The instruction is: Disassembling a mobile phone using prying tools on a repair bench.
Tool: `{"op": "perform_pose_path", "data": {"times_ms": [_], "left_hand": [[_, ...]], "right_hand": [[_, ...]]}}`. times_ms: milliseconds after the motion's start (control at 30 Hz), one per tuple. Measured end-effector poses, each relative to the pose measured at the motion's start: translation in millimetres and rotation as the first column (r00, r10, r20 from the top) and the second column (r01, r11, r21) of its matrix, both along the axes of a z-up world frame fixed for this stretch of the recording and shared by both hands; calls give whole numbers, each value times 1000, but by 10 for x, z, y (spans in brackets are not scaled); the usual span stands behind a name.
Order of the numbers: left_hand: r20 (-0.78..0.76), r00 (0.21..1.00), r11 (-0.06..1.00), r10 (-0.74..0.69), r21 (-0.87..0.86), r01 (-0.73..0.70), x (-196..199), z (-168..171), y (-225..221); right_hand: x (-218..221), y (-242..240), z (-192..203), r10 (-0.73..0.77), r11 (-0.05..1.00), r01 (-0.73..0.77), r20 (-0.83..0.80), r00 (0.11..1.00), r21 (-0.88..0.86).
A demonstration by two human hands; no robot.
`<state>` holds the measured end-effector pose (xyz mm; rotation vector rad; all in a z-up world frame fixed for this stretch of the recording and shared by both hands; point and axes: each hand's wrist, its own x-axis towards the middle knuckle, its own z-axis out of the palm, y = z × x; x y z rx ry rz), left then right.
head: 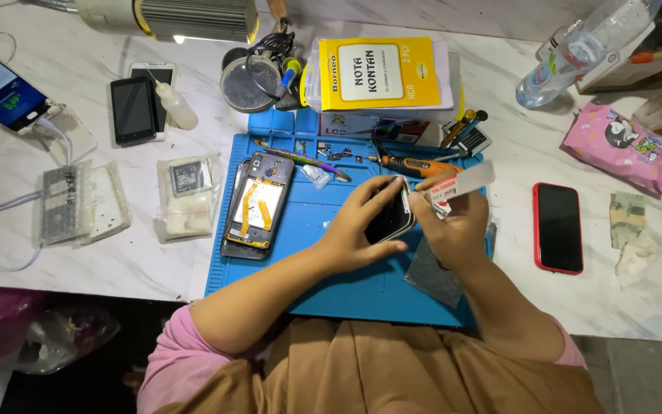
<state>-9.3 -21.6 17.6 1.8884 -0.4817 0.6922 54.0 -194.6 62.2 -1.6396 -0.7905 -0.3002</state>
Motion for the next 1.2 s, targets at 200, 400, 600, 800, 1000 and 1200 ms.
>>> {"op": "perform_pose_path", "data": {"times_ms": [200,400,600,800,1000,1200], "left_hand": [[-320,838,825,-442,-512,239,66,-209,77],[-127,390,237,-912,-939,249,70,-37,125],[161,260,-120,-952,-979,167,52,-132,122],[191,214,-168,-958,-978,122,43,-147,154],[192,231,-171,-954,-979,110,44,-121,157],[233,286,-212,-929,-972,104,63,-151,184]], "right_hand": [[2,-131,-236,-54,971,-46,405,913,233],[240,-199,-169,-29,930,-62,243,970,361],[252,-149,-311,207,891,-99,-202,957,444],[208,-164,-359,227,907,-99,-278,933,409],[239,-153,-429,225,919,-113,-268,937,379],[252,-170,-312,150,971,-100,-228,962,217]]}}
